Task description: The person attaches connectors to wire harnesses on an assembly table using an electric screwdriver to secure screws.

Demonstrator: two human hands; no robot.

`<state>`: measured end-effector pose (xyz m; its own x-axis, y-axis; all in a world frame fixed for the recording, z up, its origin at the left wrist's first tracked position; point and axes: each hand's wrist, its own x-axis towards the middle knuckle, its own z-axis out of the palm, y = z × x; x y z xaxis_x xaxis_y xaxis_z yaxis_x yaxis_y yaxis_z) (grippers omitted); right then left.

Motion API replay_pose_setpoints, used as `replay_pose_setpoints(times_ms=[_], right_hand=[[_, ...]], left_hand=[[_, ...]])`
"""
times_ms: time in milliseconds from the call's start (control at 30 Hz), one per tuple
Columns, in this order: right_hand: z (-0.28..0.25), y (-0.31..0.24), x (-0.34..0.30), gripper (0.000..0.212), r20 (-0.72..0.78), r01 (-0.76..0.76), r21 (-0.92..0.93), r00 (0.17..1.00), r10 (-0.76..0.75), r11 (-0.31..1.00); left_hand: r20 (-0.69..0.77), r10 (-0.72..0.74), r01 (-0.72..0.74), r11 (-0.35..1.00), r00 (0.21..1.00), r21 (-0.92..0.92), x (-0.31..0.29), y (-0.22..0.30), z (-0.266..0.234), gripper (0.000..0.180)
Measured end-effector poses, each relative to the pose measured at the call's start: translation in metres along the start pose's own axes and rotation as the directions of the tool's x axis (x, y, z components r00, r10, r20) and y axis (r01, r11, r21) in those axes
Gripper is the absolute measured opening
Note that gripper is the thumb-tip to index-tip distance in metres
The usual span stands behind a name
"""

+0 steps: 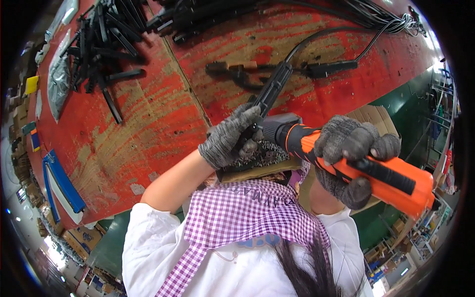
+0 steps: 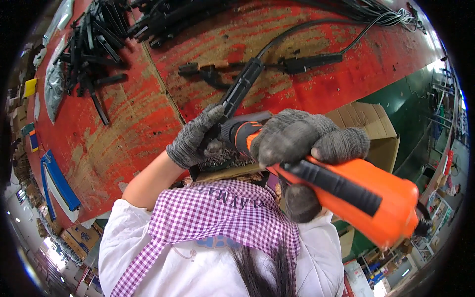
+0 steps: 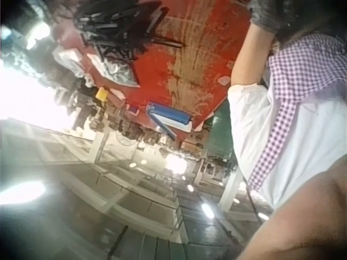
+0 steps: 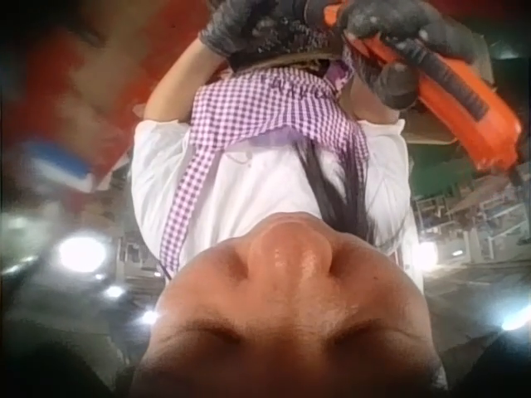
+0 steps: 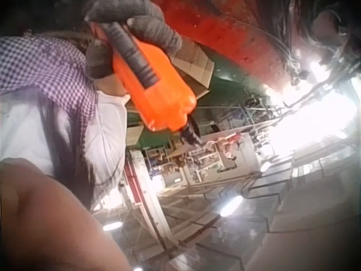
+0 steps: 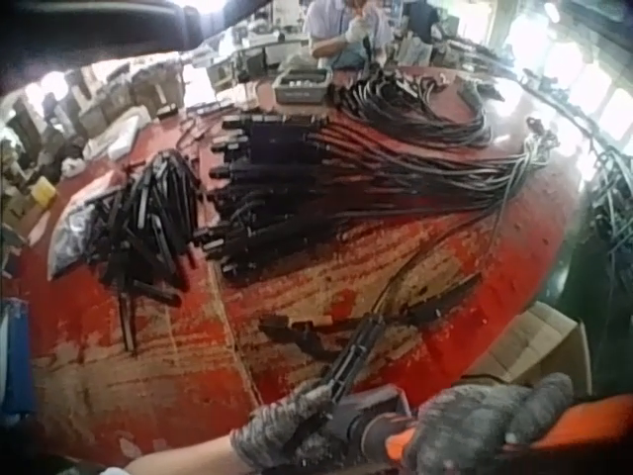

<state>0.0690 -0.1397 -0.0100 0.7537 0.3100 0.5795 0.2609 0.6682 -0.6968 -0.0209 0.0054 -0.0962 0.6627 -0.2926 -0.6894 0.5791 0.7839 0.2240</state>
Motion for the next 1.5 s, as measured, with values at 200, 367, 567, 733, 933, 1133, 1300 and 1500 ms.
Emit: replay_pose_setpoints(times_ms=[200, 367, 567, 733, 933, 1133, 1300, 1500], right_hand=[[-0.02, -0.02, 0.001, 0.035, 0.068, 0.099, 0.16, 0.991, -0.111, 0.982], [-0.049, -0.06, -0.008, 0.032, -0.158, 0.006, 0.205, 0.987, 0.027, 0.979], [-0.054, -0.057, -0.029, 0.033, -0.278, -0.086, 0.159, 0.952, 0.128, 0.983], [-0.058, -0.057, -0.032, 0.032, -0.279, -0.135, 0.176, 0.943, 0.181, 0.975], [-0.057, -0.057, -0.036, 0.035, -0.32, -0.189, 0.15, 0.919, 0.228, 0.971], [-0.056, -0.051, -0.04, 0.045, -0.251, -0.548, 0.08, 0.798, 0.549, 0.833], [-0.059, -0.031, -0.05, 0.05, -0.01, -0.8, 0.108, 0.593, 0.805, 0.59], [-0.057, -0.026, -0.038, 0.049, -0.039, -0.79, 0.308, 0.546, 0.837, 0.53]], left_hand=[[-0.063, 0.134, -0.112, 0.957, 0.989, 0.269, -0.014, 0.018, 0.016, 0.045], [0.161, 0.584, -0.325, 0.186, 0.796, 0.927, -0.03, 0.103, 0.011, 0.053], [0.789, 0.583, 0.537, -0.609, -0.195, 0.583, -0.014, 0.213, 0.067, 0.048], [0.374, 0.419, 0.091, -0.756, 0.827, 0.648, 0.035, 0.138, 0.043, 0.029], [0.128, 0.328, 0.158, -0.715, 0.936, 0.681, 0.043, 0.105, 0.016, 0.042], [0.054, 0.148, -0.096, 0.292, 0.988, 0.952, -0.022, 0.106, 0.041, 0.04], [0.154, 0.281, -0.304, 0.632, 0.947, 0.713, -0.031, 0.027, 0.045, 0.05], [0.357, 0.17, -0.376, 0.656, 0.919, 0.655, -0.012, 0.012, 0.062, 0.045]])
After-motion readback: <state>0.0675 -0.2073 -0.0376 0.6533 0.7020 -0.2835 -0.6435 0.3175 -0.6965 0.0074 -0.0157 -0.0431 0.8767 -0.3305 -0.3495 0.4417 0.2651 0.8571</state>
